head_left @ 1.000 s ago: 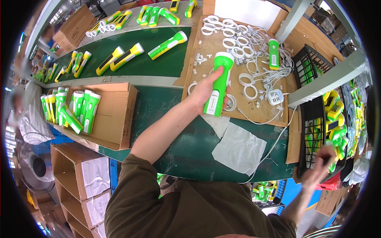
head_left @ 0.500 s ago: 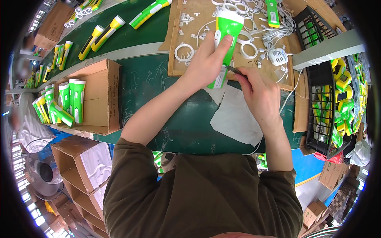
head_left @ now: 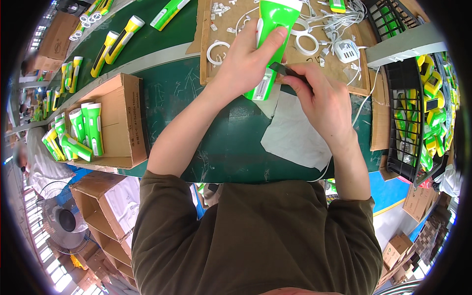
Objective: The person assembles handheld LED flashlights by installing internal wiring, LED components, switch assemblies, and plastic rings into flashlight housings. The components are manipulated with tweezers and small pliers.
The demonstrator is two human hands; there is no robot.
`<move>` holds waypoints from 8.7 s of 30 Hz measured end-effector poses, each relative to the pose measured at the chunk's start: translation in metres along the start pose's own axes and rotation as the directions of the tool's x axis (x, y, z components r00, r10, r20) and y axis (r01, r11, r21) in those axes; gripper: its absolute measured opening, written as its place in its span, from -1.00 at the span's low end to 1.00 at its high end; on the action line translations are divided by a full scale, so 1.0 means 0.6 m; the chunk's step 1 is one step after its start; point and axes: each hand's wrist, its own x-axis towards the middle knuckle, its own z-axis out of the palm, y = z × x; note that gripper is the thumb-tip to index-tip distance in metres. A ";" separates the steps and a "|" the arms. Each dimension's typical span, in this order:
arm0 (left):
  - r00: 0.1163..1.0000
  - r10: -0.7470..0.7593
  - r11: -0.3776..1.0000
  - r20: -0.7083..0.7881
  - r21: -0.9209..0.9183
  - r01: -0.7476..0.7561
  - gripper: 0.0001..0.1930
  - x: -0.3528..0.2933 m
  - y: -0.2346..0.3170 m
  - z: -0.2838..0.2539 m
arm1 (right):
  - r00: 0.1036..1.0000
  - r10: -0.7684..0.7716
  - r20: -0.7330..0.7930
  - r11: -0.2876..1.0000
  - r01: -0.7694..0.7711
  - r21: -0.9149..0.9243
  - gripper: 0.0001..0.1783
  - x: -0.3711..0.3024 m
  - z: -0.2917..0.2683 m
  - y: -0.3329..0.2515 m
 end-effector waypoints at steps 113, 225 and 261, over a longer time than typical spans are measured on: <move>0.798 0.509 0.180 -0.322 0.947 0.267 -0.37 0.086 -0.122 -0.238 | 0.903 0.242 0.356 0.043 -0.376 0.925 -0.61 -0.027 0.021 -0.010; 0.879 -0.226 0.559 0.421 -0.683 0.471 -0.44 -0.024 -0.002 0.015 | 0.791 0.602 -0.108 0.604 -0.363 0.709 -0.64 -0.047 0.045 0.040; 0.907 -0.401 0.643 0.128 -0.666 0.378 -0.40 -0.004 0.012 0.004 | 0.926 0.369 0.074 0.929 -0.366 -0.056 -0.78 -0.026 0.046 0.098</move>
